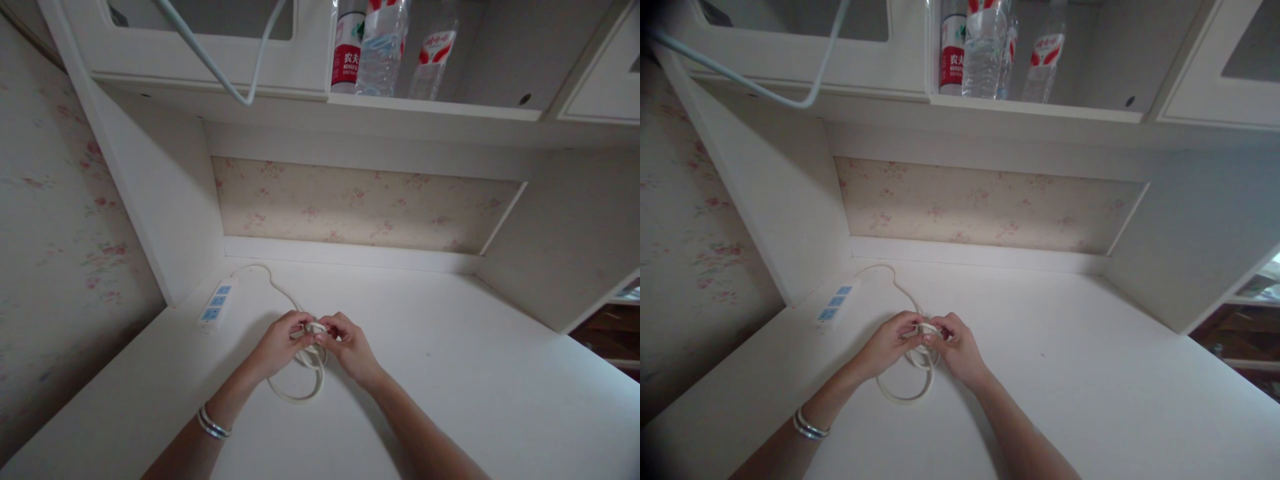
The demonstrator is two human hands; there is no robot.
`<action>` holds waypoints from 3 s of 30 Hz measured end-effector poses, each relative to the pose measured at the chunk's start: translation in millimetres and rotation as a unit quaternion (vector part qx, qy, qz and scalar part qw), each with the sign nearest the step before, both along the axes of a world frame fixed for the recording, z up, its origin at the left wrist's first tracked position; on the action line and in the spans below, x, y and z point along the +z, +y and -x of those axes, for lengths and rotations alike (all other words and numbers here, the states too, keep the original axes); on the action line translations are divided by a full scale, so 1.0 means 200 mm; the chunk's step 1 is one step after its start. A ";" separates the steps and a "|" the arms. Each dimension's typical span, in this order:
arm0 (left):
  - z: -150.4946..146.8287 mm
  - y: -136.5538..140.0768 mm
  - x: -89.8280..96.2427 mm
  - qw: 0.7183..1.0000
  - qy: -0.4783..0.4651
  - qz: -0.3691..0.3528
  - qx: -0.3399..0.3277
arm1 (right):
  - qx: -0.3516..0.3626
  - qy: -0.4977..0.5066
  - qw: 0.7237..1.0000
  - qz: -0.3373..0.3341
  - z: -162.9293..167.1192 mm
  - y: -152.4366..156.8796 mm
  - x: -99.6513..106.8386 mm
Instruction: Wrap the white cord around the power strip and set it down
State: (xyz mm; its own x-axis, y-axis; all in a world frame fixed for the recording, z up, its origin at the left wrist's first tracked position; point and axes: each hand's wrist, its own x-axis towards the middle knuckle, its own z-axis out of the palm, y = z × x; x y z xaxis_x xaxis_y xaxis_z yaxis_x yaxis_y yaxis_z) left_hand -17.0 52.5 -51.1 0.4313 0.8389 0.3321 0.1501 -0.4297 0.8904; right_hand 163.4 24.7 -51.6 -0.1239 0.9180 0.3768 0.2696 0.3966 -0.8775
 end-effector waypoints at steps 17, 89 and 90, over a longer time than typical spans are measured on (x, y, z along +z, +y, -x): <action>-0.06 -0.05 -0.02 0.974 0.111 -0.170 0.105 | -0.037 -0.032 0.998 -0.032 -0.01 0.02 0.00; -0.06 -0.18 0.08 0.930 0.239 -0.265 -0.088 | -0.015 0.233 0.969 0.085 -0.17 0.15 -0.09; -0.06 -0.18 0.07 0.927 0.245 -0.268 -0.090 | -0.016 0.243 0.966 0.087 -0.17 0.15 -0.09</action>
